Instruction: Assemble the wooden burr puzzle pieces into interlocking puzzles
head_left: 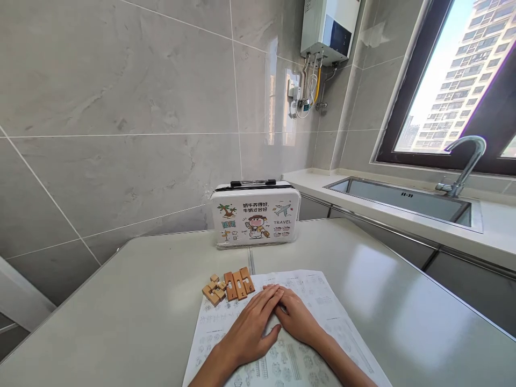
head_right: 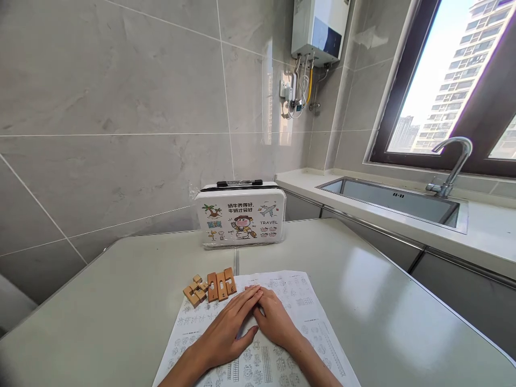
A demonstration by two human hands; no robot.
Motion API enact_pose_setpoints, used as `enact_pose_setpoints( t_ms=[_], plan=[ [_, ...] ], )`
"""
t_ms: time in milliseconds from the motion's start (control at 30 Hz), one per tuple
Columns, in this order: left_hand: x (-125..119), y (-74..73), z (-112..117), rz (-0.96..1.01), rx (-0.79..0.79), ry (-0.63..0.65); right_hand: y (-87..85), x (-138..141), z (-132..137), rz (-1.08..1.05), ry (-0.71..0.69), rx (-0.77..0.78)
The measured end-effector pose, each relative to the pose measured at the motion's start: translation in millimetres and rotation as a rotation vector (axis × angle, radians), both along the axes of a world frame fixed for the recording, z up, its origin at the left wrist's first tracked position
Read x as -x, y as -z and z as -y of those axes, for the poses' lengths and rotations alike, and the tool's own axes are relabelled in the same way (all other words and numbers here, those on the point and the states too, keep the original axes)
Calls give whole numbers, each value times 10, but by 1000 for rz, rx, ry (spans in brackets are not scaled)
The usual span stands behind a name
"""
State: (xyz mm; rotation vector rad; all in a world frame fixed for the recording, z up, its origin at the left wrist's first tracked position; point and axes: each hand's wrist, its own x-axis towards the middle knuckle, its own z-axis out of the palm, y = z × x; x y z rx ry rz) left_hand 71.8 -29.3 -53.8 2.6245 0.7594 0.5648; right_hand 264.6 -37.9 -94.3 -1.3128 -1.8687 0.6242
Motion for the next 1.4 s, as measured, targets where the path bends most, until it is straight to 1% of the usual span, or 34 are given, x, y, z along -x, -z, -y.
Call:
enact_pose_setpoints(
  t_ms=[233, 500, 733, 900, 1033, 1233, 1300, 1400],
  plan=[
    [3, -11, -3, 14, -7, -8, -8, 3, -10, -46, -12, -16],
    [19, -44, -24, 43, -16, -10, -51, 17, -2, -141, 14, -32],
    [20, -83, -33, 110, -30, -30, -22, 1, -20, -199, 39, -28],
    [17, -74, -46, 160, -92, -52, -13, 8, -40, -172, 78, -35],
    [7, -72, -42, 200, -117, -91, -29, 18, -37, -217, 76, -10],
    [38, -21, -62, 195, -144, -151, -30, 28, -35, -204, 109, 26],
    [65, 13, -78, 173, -167, -138, -22, 33, -41, -188, 116, 28],
    [98, 64, -99, 146, -187, -86, -19, 39, -50, -179, 120, 30]
  ],
)
